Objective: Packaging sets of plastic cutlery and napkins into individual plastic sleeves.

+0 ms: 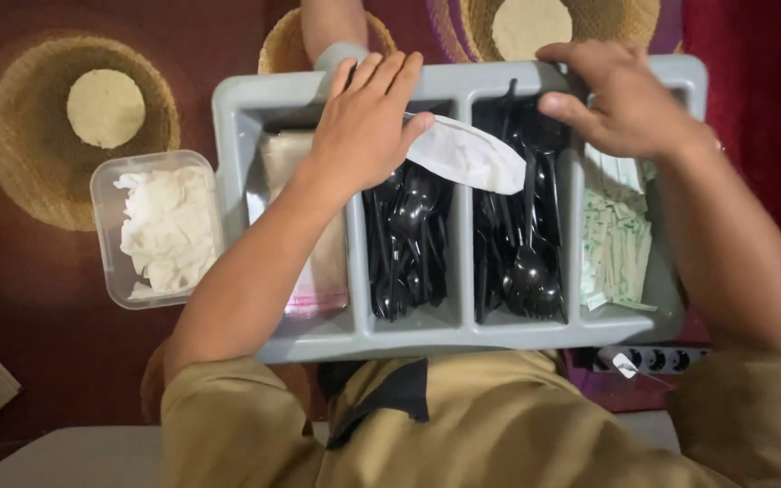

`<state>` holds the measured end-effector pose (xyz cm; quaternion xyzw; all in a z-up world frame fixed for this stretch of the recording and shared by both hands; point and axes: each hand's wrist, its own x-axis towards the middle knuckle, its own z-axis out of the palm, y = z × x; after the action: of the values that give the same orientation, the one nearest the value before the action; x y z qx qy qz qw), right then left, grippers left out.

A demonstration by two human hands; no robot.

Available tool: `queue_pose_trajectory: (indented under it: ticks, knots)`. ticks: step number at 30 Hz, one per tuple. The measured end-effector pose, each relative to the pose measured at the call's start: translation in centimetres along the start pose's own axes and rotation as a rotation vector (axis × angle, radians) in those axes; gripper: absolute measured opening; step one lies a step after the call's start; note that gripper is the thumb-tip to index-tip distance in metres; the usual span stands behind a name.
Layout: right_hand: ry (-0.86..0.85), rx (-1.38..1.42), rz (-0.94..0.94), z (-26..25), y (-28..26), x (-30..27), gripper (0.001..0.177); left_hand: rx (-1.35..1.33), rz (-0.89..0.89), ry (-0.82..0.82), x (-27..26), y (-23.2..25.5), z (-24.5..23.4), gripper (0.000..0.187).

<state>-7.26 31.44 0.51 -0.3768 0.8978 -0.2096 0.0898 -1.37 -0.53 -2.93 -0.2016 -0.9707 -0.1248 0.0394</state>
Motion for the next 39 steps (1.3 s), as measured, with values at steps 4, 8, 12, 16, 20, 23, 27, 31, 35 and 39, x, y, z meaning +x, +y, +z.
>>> queue_pose_trajectory:
  ticks: [4, 8, 12, 16, 20, 23, 27, 31, 35, 39]
  knots:
    - [-0.005, 0.007, -0.062, 4.0, 1.8, 3.6, 0.064, -0.119, -0.068, -0.209, 0.0, -0.8, -1.5, 0.057]
    - [-0.161, 0.093, 0.139, 5.1, -3.0, 6.1, 0.081, -0.15, -0.08, -0.248, -1.1, -2.8, 0.6, 0.044]
    - [0.074, 0.301, -0.276, 5.6, -6.1, 6.9, 0.043, -0.289, -0.039, -0.124, -2.3, -3.8, 1.5, 0.033]
    - [0.081, 0.127, -0.393, 9.7, -6.6, 8.3, 0.055, -0.301, -0.022, 0.146, -3.8, -6.3, 5.9, 0.026]
    - [0.032, -0.1, -0.23, 11.6, -6.5, 9.5, 0.033, -0.293, -0.063, 0.175, -4.6, -7.3, 6.1, 0.013]
    - [0.027, -0.031, -0.239, 11.0, -6.8, 9.8, 0.02, -0.322, -0.054, 0.143, -4.8, -7.1, 5.3, 0.022]
    - [0.151, 0.314, -0.311, 9.7, -7.7, 9.0, 0.017, -0.3, -0.007, 0.149, -4.9, -5.9, 4.5, 0.023]
    - [0.215, 0.416, -0.348, 10.0, -8.1, 7.8, 0.015, -0.337, 0.031, 0.096, -4.6, -5.2, 4.0, 0.012]
    - [0.289, 0.631, -0.366, 10.1, -7.3, 6.2, 0.014, -0.465, 0.073, 0.134, -4.3, -4.9, 3.3, 0.007]
    - [0.36, 0.789, -0.365, 10.8, -5.0, 5.4, 0.019, -0.622, 0.117, 0.245, -4.4, -4.8, 3.0, 0.013]
